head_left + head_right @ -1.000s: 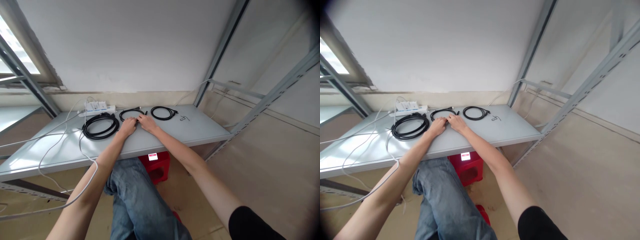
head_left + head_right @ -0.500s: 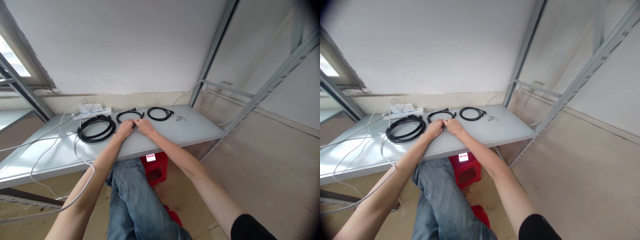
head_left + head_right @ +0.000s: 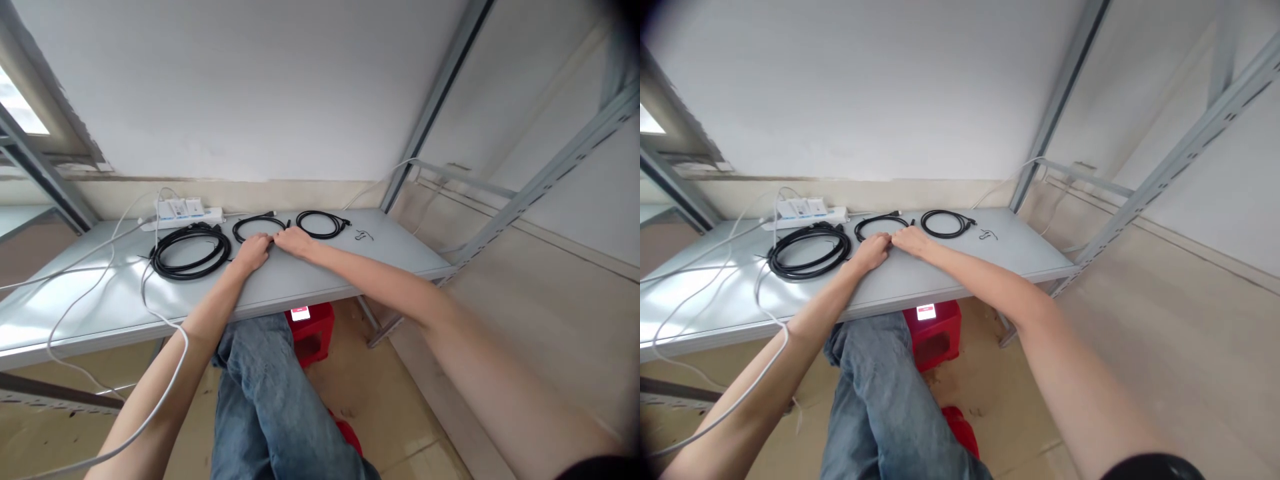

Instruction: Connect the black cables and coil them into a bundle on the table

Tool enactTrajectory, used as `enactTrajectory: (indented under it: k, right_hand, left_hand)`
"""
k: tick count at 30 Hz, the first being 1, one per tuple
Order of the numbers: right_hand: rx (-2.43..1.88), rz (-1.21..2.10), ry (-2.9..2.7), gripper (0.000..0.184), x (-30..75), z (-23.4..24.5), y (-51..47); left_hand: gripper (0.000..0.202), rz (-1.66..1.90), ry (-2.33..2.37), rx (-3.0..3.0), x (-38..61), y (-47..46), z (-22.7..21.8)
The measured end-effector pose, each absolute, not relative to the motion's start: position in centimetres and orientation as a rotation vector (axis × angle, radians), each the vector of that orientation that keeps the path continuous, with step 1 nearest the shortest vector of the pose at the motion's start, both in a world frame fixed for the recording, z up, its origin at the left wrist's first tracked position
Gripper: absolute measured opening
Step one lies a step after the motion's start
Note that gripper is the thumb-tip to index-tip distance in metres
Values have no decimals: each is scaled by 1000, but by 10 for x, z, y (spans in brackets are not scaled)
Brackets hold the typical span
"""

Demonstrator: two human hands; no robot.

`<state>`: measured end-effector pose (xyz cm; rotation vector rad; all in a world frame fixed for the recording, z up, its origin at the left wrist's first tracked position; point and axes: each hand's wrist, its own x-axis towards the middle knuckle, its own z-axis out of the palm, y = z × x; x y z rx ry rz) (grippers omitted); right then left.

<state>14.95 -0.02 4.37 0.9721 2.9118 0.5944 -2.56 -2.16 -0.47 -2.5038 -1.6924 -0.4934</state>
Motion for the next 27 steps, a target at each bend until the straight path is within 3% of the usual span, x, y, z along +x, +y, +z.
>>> enactTrajectory:
  k: [7, 12, 17, 22, 27]
  right_hand:
    - [1057, 667, 2920, 31, 156, 49, 2]
    - [917, 536, 2983, 32, 166, 51, 13]
    - [1085, 113, 3204, 19, 163, 50, 16]
    - [1157, -361, 3332, 25, 161, 53, 14]
    - [1262, -582, 3439, 28, 167, 52, 17]
  left_hand:
    - [40, -718, -1611, -2605, -28, -13, -8]
    - [34, -850, -1634, -2607, -28, -12, -8]
    - [32, -785, -1722, -2539, -29, -14, -5]
    - [35, -810, -1793, -2479, -27, -14, -2]
    - [36, -836, -1745, -2509, -24, -16, 2]
